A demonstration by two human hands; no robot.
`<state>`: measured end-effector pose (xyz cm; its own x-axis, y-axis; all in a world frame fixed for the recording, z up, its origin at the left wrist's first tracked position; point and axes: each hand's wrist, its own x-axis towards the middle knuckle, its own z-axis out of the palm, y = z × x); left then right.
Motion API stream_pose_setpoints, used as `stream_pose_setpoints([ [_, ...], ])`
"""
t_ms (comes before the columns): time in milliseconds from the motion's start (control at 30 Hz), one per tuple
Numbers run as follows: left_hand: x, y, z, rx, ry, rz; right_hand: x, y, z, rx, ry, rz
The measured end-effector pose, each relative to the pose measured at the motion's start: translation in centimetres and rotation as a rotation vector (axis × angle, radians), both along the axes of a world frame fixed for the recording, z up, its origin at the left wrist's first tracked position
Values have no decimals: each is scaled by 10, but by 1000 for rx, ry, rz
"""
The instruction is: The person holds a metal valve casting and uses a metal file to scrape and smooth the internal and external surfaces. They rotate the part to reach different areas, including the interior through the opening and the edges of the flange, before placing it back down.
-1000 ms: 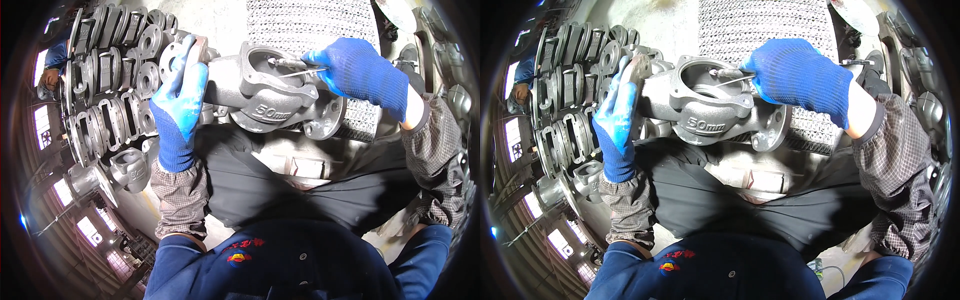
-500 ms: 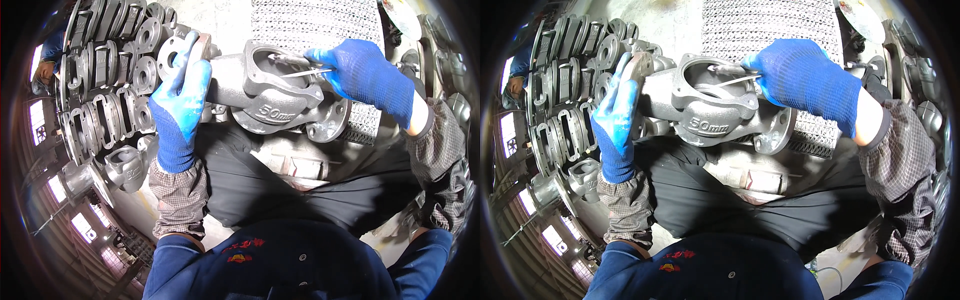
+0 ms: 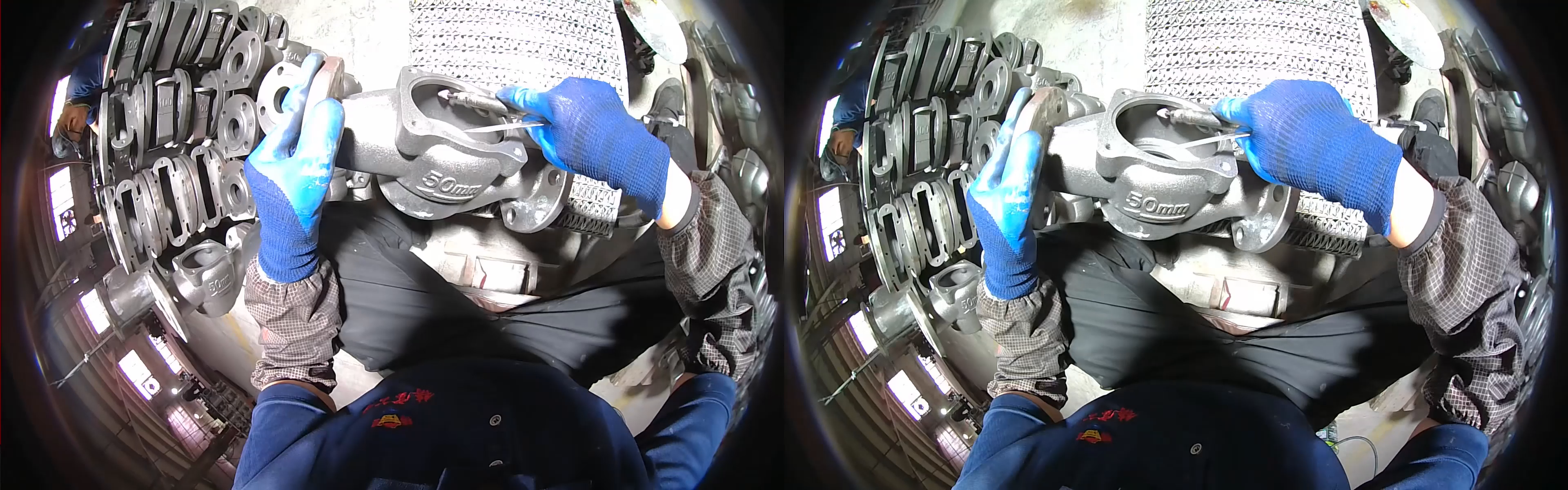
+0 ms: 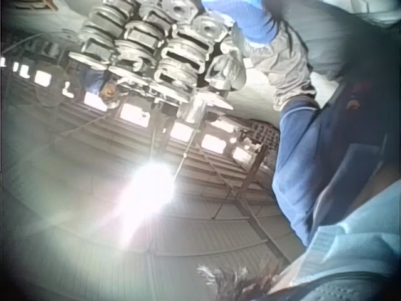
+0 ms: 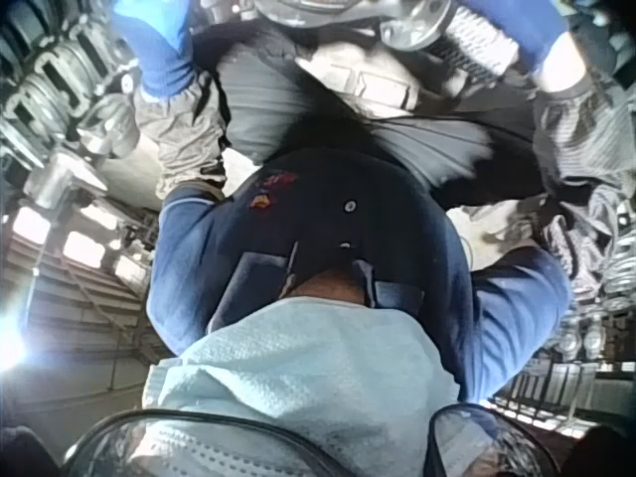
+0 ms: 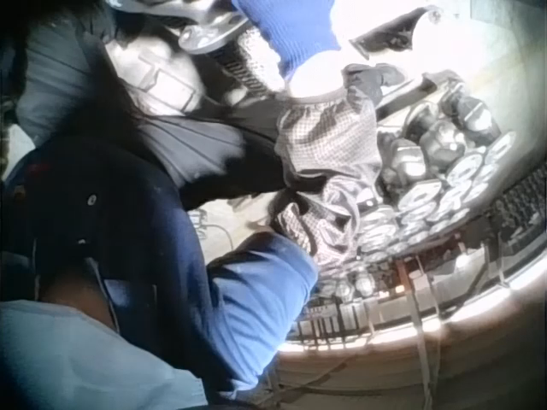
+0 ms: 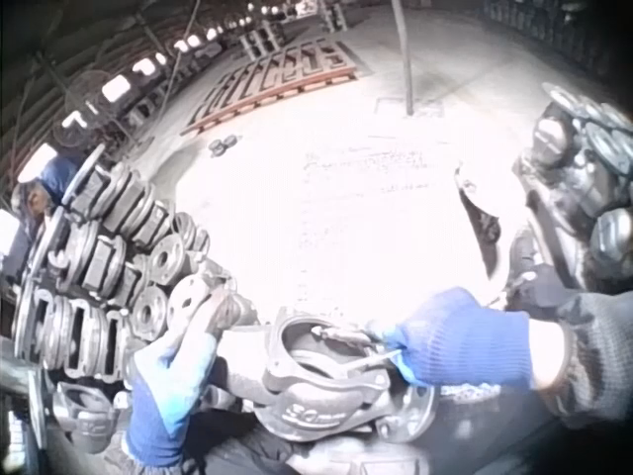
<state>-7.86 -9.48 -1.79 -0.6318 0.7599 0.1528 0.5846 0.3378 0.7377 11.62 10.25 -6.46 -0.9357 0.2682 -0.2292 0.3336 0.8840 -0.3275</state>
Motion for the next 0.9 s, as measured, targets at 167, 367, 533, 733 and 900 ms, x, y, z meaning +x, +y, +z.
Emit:
stream_pose_setpoints([
  [167,3,1,5,-46,-106,51,-4,10,4,86,32,124],
  [367,1,-1,7,-90,-115,60,-8,0,13,-24,-109,-21],
  [533,1,1,2,25,-230,52,-9,12,7,-3,-38,92],
  [733,1,0,4,-22,-211,82,-7,13,-11,-38,39,47],
  [900,0,0,4,-3,-151,19,-16,24,-13,31,74,158],
])
